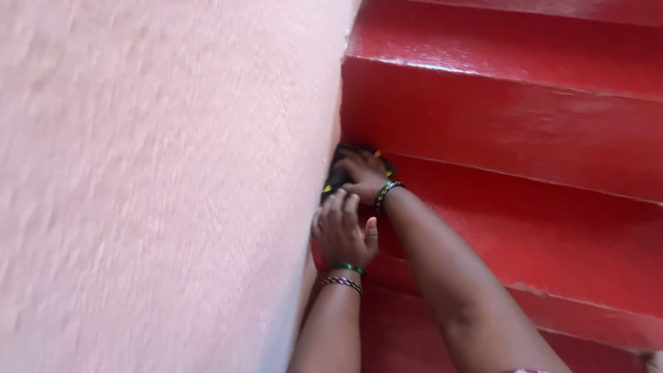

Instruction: The person wipes the red steps of a staircase with a cloth, periodically dipping the cloth into a bucket of water and wringing it out by hand.

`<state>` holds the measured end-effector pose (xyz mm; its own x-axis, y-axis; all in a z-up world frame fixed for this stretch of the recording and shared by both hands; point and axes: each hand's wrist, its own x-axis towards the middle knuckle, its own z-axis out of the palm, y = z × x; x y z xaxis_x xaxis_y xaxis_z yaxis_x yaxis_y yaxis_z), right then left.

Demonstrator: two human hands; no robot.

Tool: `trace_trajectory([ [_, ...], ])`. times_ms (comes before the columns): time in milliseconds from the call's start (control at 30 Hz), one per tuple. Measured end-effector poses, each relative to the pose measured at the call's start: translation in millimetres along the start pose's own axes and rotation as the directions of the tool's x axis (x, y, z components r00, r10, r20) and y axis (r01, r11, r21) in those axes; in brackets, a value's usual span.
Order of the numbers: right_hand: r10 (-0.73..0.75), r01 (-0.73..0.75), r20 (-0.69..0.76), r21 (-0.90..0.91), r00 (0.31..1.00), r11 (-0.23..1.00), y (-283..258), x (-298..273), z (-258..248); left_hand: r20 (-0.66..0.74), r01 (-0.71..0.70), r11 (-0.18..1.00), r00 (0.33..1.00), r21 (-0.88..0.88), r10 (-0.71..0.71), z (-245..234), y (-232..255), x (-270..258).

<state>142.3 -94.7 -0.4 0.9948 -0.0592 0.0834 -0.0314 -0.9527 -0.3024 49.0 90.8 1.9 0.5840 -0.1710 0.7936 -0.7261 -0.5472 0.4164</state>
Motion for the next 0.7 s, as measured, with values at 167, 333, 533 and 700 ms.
trace_trajectory([
  [167,-0.064,0.064,0.045,0.012,0.997,0.998,-46,-52,1,-0.144,-0.036,0.959,0.99,-0.282,-0.005,-6,-2,2],
  [333,-0.189,0.185,-0.117,-0.044,0.975,0.982,-67,-102,13,0.096,0.147,0.164,0.954,-0.975,-0.284,-16,-19,-13],
  [533,-0.176,0.17,-0.092,-0.066,0.98,0.983,-44,-179,-54,0.154,0.317,0.635,0.942,-0.705,-0.299,-42,-15,-14],
  [700,0.388,-0.393,-0.093,-0.043,0.917,0.918,50,-297,-133,0.175,0.093,0.971,0.983,-0.219,-0.055,-27,-17,-30],
])
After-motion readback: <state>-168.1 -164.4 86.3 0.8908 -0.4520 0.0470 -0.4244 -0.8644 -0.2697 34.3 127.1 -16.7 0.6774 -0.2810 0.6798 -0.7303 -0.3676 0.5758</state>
